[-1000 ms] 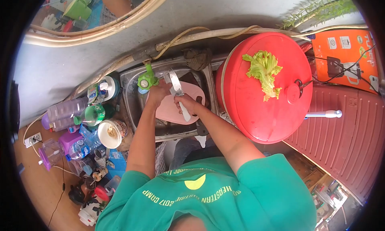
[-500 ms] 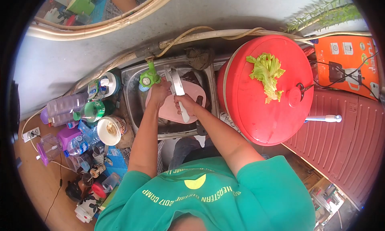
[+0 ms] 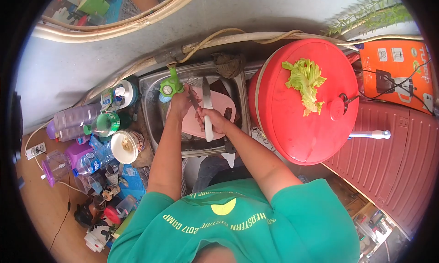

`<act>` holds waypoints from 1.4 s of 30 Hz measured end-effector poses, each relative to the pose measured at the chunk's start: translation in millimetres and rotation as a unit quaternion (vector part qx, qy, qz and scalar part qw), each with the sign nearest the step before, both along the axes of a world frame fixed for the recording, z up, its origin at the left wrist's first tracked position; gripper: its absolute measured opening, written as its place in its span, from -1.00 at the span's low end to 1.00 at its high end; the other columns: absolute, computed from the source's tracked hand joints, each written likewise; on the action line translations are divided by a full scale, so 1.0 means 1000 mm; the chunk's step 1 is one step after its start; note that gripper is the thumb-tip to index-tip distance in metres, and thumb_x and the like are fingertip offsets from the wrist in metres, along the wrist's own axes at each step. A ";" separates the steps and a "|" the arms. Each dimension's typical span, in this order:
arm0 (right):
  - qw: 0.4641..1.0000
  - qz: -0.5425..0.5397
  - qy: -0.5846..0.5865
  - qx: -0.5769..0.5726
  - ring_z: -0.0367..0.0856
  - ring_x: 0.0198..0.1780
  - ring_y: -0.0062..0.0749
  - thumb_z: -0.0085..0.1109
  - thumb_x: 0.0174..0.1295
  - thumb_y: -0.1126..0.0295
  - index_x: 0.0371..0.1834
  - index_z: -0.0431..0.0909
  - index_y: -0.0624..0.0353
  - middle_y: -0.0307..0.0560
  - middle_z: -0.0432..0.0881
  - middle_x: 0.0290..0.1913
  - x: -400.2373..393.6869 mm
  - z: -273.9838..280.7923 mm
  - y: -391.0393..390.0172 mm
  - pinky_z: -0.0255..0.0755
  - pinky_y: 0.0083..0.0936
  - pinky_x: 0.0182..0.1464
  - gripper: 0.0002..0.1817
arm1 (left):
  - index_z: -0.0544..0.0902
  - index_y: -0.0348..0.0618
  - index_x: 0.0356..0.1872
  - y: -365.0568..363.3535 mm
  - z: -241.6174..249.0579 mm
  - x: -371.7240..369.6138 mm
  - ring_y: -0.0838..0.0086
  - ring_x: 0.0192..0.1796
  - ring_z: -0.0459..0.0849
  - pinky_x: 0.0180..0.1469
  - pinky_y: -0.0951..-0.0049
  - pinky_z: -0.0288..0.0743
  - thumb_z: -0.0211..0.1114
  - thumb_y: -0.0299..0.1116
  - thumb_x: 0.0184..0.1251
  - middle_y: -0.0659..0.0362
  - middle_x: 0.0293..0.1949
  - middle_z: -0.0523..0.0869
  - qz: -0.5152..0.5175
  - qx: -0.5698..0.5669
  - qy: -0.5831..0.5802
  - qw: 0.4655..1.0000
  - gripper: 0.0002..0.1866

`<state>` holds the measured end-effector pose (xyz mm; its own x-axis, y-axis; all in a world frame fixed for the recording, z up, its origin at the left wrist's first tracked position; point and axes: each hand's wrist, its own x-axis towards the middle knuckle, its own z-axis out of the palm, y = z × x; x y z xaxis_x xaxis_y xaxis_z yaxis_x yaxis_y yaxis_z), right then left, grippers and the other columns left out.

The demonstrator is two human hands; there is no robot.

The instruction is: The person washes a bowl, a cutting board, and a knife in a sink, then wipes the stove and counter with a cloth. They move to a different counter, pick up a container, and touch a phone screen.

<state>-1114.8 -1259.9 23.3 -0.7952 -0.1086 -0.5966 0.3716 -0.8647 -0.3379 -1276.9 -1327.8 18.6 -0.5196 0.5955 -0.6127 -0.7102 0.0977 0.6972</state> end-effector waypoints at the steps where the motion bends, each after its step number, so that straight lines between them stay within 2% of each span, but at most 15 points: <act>1: 0.999 -0.015 0.013 -0.027 0.39 -0.51 -0.49 0.09 0.19 0.39 -0.14 0.48 0.14 -0.22 0.40 -0.49 0.001 0.004 0.000 0.34 -0.52 -0.44 -0.81 | 0.52 -0.19 -0.27 0.000 -0.007 -0.002 0.25 -0.33 0.64 -0.19 0.09 0.71 0.06 -0.10 0.59 0.11 -0.42 0.56 0.014 0.051 -0.035 0.998 -0.66; 5: 0.999 -0.027 0.030 -0.029 0.44 -0.45 -0.48 0.07 0.22 0.41 0.03 0.50 0.21 -0.22 0.45 -0.42 0.006 -0.009 0.002 0.40 -0.53 -0.36 -0.69 | 0.55 -0.24 -0.21 0.001 0.012 0.006 0.28 -0.30 0.67 -0.18 0.12 0.73 0.10 -0.20 0.58 0.10 -0.38 0.60 0.048 0.032 -0.034 0.998 -0.72; 7: 0.987 0.004 0.006 0.158 0.46 -0.47 -0.48 0.13 0.22 0.41 0.05 0.52 0.21 -0.20 0.51 -0.41 0.005 -0.023 -0.001 0.40 -0.52 -0.36 -0.67 | 0.57 -0.32 -0.14 0.007 0.030 0.012 0.30 -0.29 0.70 -0.20 0.21 0.74 0.11 -0.35 0.52 0.06 -0.32 0.66 0.009 -0.074 0.090 0.993 -0.80; 8: 0.987 0.003 0.006 0.158 0.46 -0.47 -0.48 0.13 0.22 0.41 0.05 0.52 0.21 -0.20 0.51 -0.41 0.004 -0.029 -0.005 0.40 -0.52 -0.36 -0.67 | 0.57 -0.32 -0.14 0.007 0.029 0.013 0.30 -0.29 0.70 -0.20 0.21 0.74 0.11 -0.35 0.52 0.06 -0.32 0.66 0.008 -0.074 0.090 0.993 -0.80; 10: 0.931 0.006 0.013 0.364 0.52 -0.46 -0.49 0.19 0.31 0.36 0.02 0.49 0.25 -0.15 0.57 -0.32 0.003 -0.038 -0.015 0.46 -0.49 -0.36 -0.71 | 0.58 -0.39 -0.11 0.004 0.009 0.014 0.34 -0.32 0.73 -0.27 0.30 0.73 0.17 -0.43 0.41 0.02 -0.29 0.70 -0.021 -0.065 0.197 0.978 -0.80; 13: 0.922 0.043 -0.020 0.385 0.56 -0.39 -0.51 0.15 0.42 0.31 -0.01 0.46 0.25 -0.15 0.54 -0.28 0.007 -0.044 -0.022 0.51 -0.49 -0.35 -0.75 | 0.58 -0.42 -0.17 0.000 -0.030 0.004 0.36 -0.36 0.74 -0.36 0.35 0.71 0.22 -0.44 0.37 0.05 -0.31 0.72 -0.092 -0.066 0.309 0.944 -0.81; 17: 0.956 0.009 0.018 0.291 0.60 -0.42 -0.47 0.15 0.45 0.21 -0.06 0.43 0.23 -0.13 0.55 -0.26 0.011 -0.025 -0.021 0.54 -0.47 -0.37 -0.71 | 0.60 -0.38 -0.22 -0.004 -0.049 0.000 0.42 -0.38 0.71 -0.38 0.37 0.68 0.22 -0.44 0.37 0.13 -0.32 0.70 -0.088 -0.097 0.357 0.925 -0.84; 19: 0.974 0.006 -0.005 0.227 0.64 -0.42 -0.47 0.18 0.43 0.18 -0.06 0.45 0.20 -0.14 0.58 -0.26 0.010 -0.014 -0.017 0.58 -0.47 -0.44 -0.70 | 0.62 -0.31 -0.25 -0.003 -0.024 0.003 0.46 -0.37 0.67 -0.32 0.36 0.67 0.19 -0.47 0.39 0.19 -0.34 0.68 -0.054 -0.173 0.271 0.945 -0.89; 23: 0.980 0.010 0.005 0.201 0.58 -0.42 -0.52 0.19 0.43 0.14 0.00 0.44 0.18 -0.22 0.53 -0.27 0.014 -0.013 -0.013 0.52 -0.50 -0.40 -0.66 | 0.60 -0.23 -0.33 -0.002 -0.004 0.009 0.50 -0.37 0.61 -0.29 0.37 0.65 0.21 -0.44 0.39 0.24 -0.39 0.64 -0.006 -0.088 0.160 0.983 -0.90; 25: 0.992 -0.002 0.003 0.126 0.56 -0.38 -0.55 0.17 0.44 0.17 0.10 0.47 0.17 -0.26 0.52 -0.28 0.017 -0.012 -0.011 0.51 -0.54 -0.39 -0.65 | 0.62 -0.25 -0.17 -0.005 -0.010 0.008 0.45 -0.29 0.61 -0.33 0.37 0.52 0.27 -0.35 0.37 0.18 -0.28 0.66 -0.075 -0.069 0.132 0.986 -0.83; 29: 0.990 0.009 0.009 0.139 0.55 -0.33 -0.57 0.14 0.46 0.19 0.19 0.49 0.16 -0.29 0.51 -0.28 0.017 -0.019 -0.009 0.50 -0.57 -0.38 -0.64 | 0.58 -0.23 -0.23 0.000 -0.011 0.006 0.50 -0.34 0.58 -0.35 0.42 0.51 0.26 -0.34 0.37 0.22 -0.33 0.61 -0.083 -0.086 0.175 0.977 -0.85; 31: 0.987 0.044 -0.003 0.157 0.55 -0.31 -0.58 0.10 0.48 0.23 0.20 0.52 0.14 -0.30 0.51 -0.28 0.017 -0.022 -0.006 0.50 -0.57 -0.37 -0.67 | 0.56 -0.20 -0.28 0.005 -0.001 0.004 0.53 -0.38 0.56 -0.36 0.45 0.49 0.28 -0.41 0.35 0.27 -0.37 0.56 -0.023 -0.162 0.210 0.964 -0.90; 35: 0.990 0.044 -0.003 0.134 0.56 -0.30 -0.59 0.11 0.47 0.24 0.20 0.53 0.11 -0.31 0.52 -0.28 0.019 -0.023 -0.003 0.51 -0.56 -0.35 -0.67 | 0.60 -0.14 -0.37 0.006 -0.013 0.002 0.61 -0.39 0.54 -0.38 0.49 0.49 0.34 -0.42 0.32 0.35 -0.42 0.57 0.024 -0.116 0.200 0.973 -0.90; 37: 0.991 0.050 -0.014 0.125 0.53 -0.32 -0.60 0.16 0.43 0.18 0.17 0.55 0.12 -0.32 0.50 -0.28 0.025 -0.019 -0.003 0.51 -0.54 -0.36 -0.64 | 0.68 -0.15 -0.24 0.004 -0.010 -0.003 0.63 -0.40 0.53 -0.39 0.56 0.41 0.38 -0.45 0.28 0.35 -0.42 0.59 -0.022 -0.067 0.204 0.976 -0.92; 42: 0.994 0.062 -0.019 0.087 0.53 -0.32 -0.60 0.12 0.45 0.12 0.18 0.53 0.10 -0.36 0.48 -0.29 0.027 -0.013 -0.001 0.51 -0.51 -0.36 -0.62 | 0.70 -0.16 -0.12 -0.001 -0.009 -0.011 0.63 -0.39 0.54 -0.35 0.57 0.44 0.43 -0.48 0.23 0.32 -0.38 0.62 -0.057 -0.092 0.238 0.965 -0.80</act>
